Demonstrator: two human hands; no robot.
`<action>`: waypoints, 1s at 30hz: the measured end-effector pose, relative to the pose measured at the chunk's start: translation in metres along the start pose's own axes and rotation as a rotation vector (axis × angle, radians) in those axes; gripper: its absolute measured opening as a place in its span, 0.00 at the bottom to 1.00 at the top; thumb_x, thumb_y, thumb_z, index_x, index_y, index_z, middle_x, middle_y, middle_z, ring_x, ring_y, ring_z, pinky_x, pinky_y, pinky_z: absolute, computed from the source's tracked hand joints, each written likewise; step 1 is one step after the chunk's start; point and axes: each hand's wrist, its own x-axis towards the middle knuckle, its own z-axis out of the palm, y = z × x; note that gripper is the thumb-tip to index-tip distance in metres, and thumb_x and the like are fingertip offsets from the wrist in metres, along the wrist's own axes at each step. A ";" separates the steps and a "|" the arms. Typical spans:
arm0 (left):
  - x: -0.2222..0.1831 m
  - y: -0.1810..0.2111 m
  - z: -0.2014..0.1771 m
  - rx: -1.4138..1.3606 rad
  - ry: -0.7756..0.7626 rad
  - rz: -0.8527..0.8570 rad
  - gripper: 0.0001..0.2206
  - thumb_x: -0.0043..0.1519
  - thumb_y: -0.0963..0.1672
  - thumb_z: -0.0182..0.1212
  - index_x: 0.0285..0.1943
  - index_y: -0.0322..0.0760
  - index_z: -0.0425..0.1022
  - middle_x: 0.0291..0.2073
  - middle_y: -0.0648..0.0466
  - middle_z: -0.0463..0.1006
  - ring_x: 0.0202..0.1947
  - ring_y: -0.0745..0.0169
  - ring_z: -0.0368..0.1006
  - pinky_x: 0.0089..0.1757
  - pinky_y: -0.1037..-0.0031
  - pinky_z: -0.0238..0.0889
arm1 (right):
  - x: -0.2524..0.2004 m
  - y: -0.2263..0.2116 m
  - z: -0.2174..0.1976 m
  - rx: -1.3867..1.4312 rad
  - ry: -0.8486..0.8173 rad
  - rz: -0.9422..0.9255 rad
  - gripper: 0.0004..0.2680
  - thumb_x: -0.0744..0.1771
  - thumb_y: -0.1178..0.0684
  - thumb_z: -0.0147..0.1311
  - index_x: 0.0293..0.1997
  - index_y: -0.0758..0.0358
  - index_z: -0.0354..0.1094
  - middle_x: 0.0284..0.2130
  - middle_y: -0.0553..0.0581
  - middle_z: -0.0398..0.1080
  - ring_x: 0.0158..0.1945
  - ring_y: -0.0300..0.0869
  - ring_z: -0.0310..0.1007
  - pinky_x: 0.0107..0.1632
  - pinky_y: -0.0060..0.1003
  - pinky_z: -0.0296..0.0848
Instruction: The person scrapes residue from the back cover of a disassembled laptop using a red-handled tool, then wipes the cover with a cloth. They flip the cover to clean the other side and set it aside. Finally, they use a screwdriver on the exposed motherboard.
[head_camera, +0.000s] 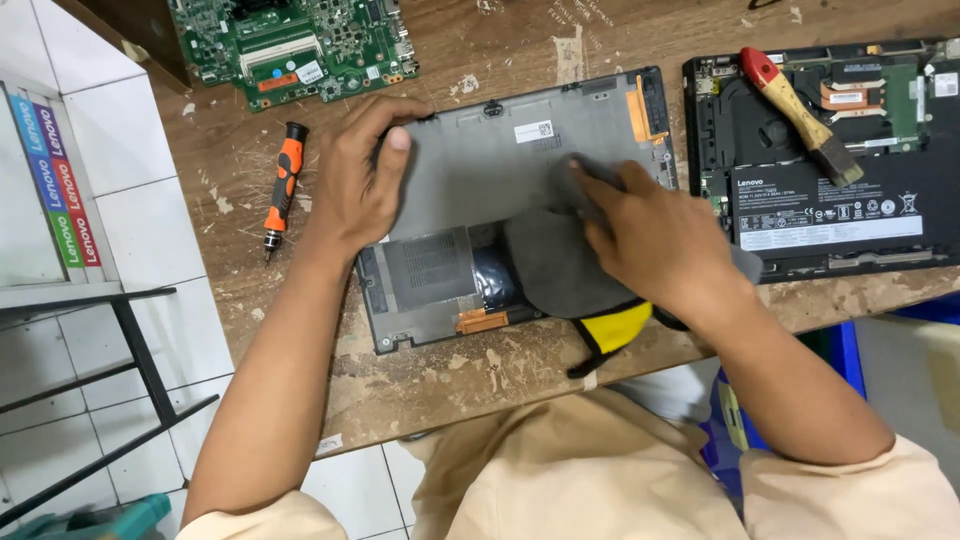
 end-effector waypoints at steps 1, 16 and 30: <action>-0.001 -0.001 0.001 -0.002 0.005 0.014 0.41 0.78 0.62 0.25 0.58 0.27 0.79 0.52 0.36 0.85 0.54 0.37 0.82 0.53 0.49 0.71 | -0.009 0.002 -0.005 0.024 -0.052 0.129 0.22 0.72 0.42 0.47 0.80 0.39 0.60 0.55 0.61 0.72 0.39 0.73 0.82 0.32 0.71 0.81; -0.005 -0.003 0.005 0.007 -0.021 -0.016 0.47 0.75 0.66 0.17 0.60 0.29 0.78 0.54 0.36 0.84 0.56 0.36 0.81 0.56 0.44 0.68 | -0.031 -0.049 0.022 -0.198 0.256 -0.442 0.23 0.62 0.58 0.57 0.67 0.48 0.73 0.41 0.53 0.70 0.15 0.47 0.71 0.14 0.43 0.66; -0.004 0.002 0.002 0.058 -0.019 0.042 0.41 0.80 0.61 0.25 0.58 0.23 0.80 0.51 0.34 0.84 0.53 0.36 0.81 0.50 0.51 0.69 | -0.083 0.042 0.028 -0.141 0.085 0.180 0.20 0.71 0.44 0.51 0.75 0.43 0.68 0.42 0.59 0.74 0.25 0.67 0.80 0.21 0.61 0.73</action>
